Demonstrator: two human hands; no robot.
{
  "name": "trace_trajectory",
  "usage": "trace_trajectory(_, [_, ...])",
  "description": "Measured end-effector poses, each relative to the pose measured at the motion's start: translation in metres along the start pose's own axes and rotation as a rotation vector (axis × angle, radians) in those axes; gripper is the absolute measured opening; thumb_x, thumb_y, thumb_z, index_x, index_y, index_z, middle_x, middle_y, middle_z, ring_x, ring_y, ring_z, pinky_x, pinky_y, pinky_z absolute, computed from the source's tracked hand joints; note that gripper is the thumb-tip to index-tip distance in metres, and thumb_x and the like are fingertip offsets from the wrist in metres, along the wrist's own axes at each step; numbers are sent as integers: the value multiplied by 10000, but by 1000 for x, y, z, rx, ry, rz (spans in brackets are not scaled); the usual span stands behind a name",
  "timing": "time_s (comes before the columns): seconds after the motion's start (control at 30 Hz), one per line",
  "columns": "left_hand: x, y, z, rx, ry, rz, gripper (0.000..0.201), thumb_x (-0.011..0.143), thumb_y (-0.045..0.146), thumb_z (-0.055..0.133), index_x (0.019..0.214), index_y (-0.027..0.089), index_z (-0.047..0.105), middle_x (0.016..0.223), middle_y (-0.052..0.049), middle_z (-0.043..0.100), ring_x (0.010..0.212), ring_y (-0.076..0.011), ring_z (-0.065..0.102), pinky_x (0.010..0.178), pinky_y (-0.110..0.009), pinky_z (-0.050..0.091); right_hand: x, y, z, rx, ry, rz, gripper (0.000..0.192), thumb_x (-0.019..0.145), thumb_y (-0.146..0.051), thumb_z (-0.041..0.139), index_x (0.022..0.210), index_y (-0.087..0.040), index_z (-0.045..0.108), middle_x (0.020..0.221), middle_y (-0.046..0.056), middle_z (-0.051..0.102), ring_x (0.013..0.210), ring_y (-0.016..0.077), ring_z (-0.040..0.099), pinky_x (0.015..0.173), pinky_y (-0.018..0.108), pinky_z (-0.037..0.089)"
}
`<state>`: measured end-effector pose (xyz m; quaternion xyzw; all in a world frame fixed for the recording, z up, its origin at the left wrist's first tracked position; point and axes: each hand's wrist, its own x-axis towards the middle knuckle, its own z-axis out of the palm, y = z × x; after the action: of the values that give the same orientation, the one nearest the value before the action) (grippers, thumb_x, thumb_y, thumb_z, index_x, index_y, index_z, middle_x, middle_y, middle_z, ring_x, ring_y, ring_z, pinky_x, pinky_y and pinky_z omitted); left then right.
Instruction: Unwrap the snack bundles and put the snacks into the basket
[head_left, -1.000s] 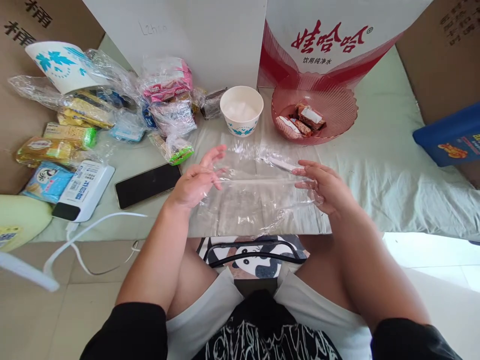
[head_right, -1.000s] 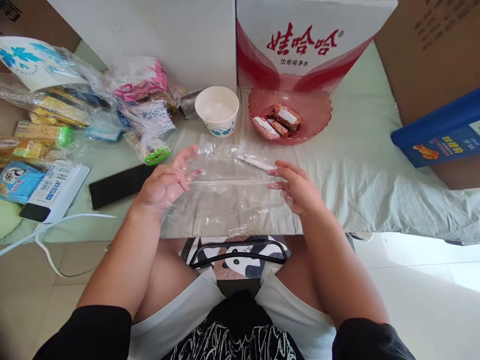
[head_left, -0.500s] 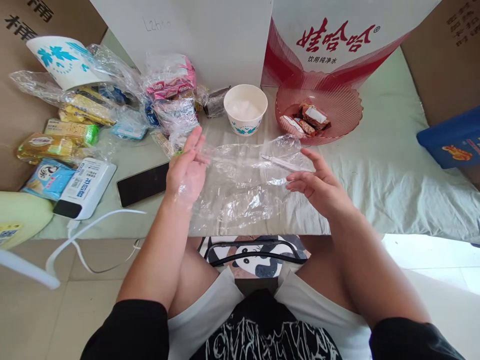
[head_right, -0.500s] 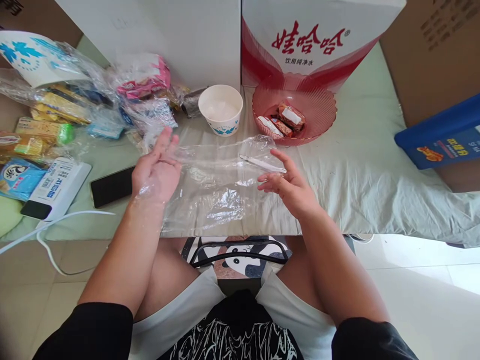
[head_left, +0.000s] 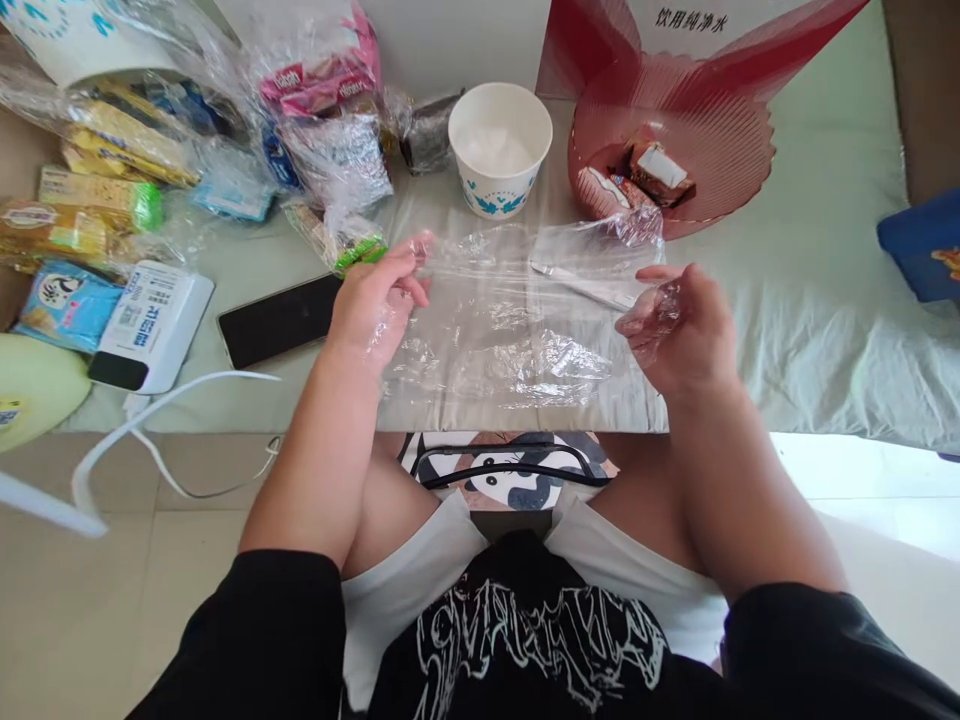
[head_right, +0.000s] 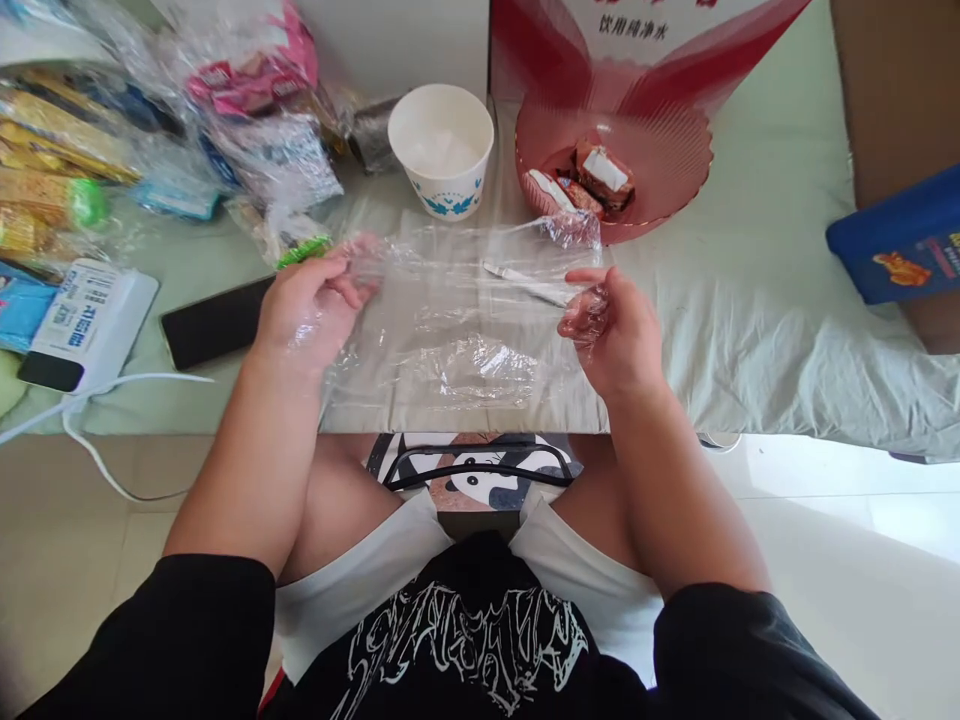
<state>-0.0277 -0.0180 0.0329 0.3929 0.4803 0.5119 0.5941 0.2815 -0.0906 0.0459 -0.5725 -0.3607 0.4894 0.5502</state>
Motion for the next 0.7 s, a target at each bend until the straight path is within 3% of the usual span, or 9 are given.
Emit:
trace_trajectory(0.17, [-8,12,6,-77,-23,56,504,804,329,767,392,195,510,1369,63,700,1432,-309,533,1038,-363,568,-1,0,0,-21,-85,83,513,904,-716,517,1032,-271,737,634,4,622,567,160,621,608,345,543])
trace_trajectory(0.27, [-12,17,8,-85,-49,18,489,805,305,762,398,189,516,1322,28,721,1410,-328,557,1049,-403,579,-3,3,5,-51,-163,124,488,840,-682,663,1079,-264,742,938,49,753,743,187,716,647,341,579])
trace_trajectory(0.33, [-15,18,8,-80,-71,-8,429,785,268,758,425,188,540,1262,-4,740,1388,-348,577,1026,-433,598,-4,6,7,-49,-213,100,437,786,-615,761,1039,-259,762,1173,69,747,951,217,745,698,322,603])
trace_trajectory(0.43, [-18,19,7,-123,-140,-18,364,725,240,771,445,187,544,1215,-22,752,1368,-369,593,973,-446,625,-5,7,7,-22,-241,45,395,755,-597,806,942,-250,792,1319,76,701,1133,234,711,761,301,619])
trace_trajectory(0.57, [-21,19,6,-148,-222,-47,428,637,344,831,396,189,512,1208,-4,764,1331,-381,613,890,-458,649,-4,7,7,-21,-317,104,417,759,-601,810,987,-252,803,1312,74,710,890,178,749,658,285,593])
trace_trajectory(0.7, [-20,20,8,-108,-226,5,513,646,442,840,381,184,484,1243,-16,757,1353,-380,597,938,-469,637,-6,6,10,-113,-384,192,418,769,-504,821,1078,-225,785,989,62,788,692,148,711,581,271,544])
